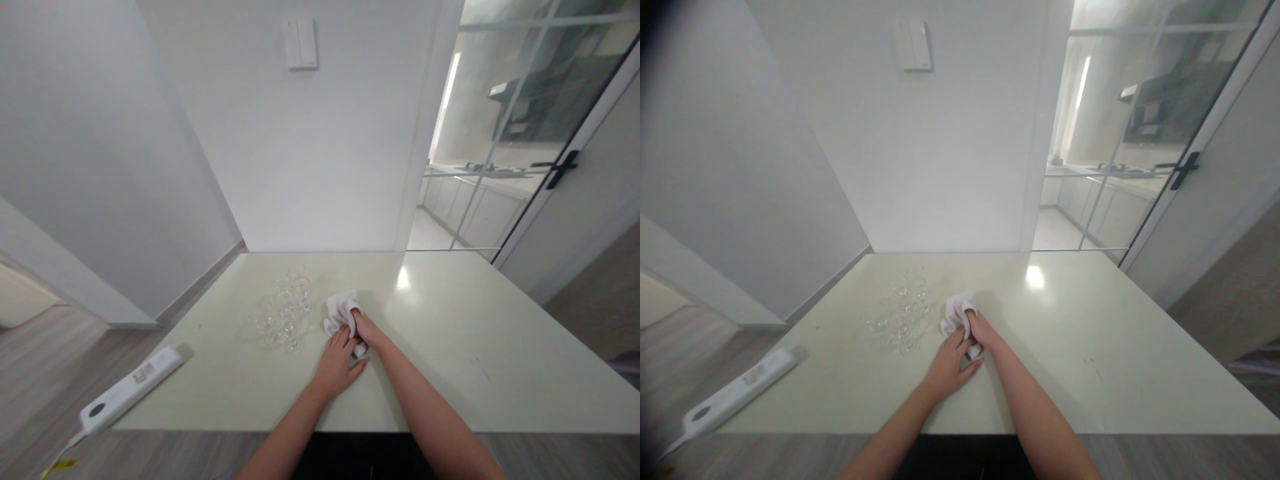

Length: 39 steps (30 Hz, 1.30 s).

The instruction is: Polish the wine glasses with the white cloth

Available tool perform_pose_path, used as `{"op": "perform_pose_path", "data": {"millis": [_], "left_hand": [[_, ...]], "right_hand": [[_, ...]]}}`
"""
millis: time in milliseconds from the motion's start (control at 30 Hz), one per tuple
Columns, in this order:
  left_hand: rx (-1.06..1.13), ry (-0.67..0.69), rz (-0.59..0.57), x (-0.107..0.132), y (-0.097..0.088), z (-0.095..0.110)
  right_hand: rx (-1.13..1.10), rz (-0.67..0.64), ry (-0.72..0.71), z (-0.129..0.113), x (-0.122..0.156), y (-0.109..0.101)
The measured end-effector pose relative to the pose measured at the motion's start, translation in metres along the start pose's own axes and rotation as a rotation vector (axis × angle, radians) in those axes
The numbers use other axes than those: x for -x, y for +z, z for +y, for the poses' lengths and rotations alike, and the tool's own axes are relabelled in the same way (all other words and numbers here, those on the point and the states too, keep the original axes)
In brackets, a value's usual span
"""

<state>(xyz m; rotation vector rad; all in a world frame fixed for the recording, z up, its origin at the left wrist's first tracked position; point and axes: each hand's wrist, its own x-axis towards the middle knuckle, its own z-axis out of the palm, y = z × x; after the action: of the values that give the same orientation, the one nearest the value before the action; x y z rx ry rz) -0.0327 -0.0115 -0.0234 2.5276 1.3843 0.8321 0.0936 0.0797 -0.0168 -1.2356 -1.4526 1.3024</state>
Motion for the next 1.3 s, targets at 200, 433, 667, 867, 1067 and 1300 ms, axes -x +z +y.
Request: {"op": "perform_pose_path", "data": {"millis": [200,433,667,867,1067,1300], "left_hand": [[-0.005,0.002,-0.002,0.000,0.001,-0.001],[0.011,0.006,0.008,0.000,-0.001,0.000],[0.015,0.012,-0.004,-0.001,-0.001,0.000],[0.005,0.011,0.010,-0.001,-0.001,0.000],[-0.002,0.002,-0.009,-0.001,0.000,0.001],[0.033,0.017,0.024,-0.002,-0.003,0.002]], "right_hand": [[-0.012,-0.011,-0.046,0.005,-0.003,0.001],[0.014,-0.024,-0.039,0.005,-0.002,0.000],[0.033,-0.029,-0.038,-0.004,0.003,0.001],[0.002,-0.029,-0.007,-0.005,0.004,0.002],[0.014,-0.022,-0.019,0.004,-0.001,0.002],[0.010,-0.019,-0.027,0.001,0.000,0.003]]}}
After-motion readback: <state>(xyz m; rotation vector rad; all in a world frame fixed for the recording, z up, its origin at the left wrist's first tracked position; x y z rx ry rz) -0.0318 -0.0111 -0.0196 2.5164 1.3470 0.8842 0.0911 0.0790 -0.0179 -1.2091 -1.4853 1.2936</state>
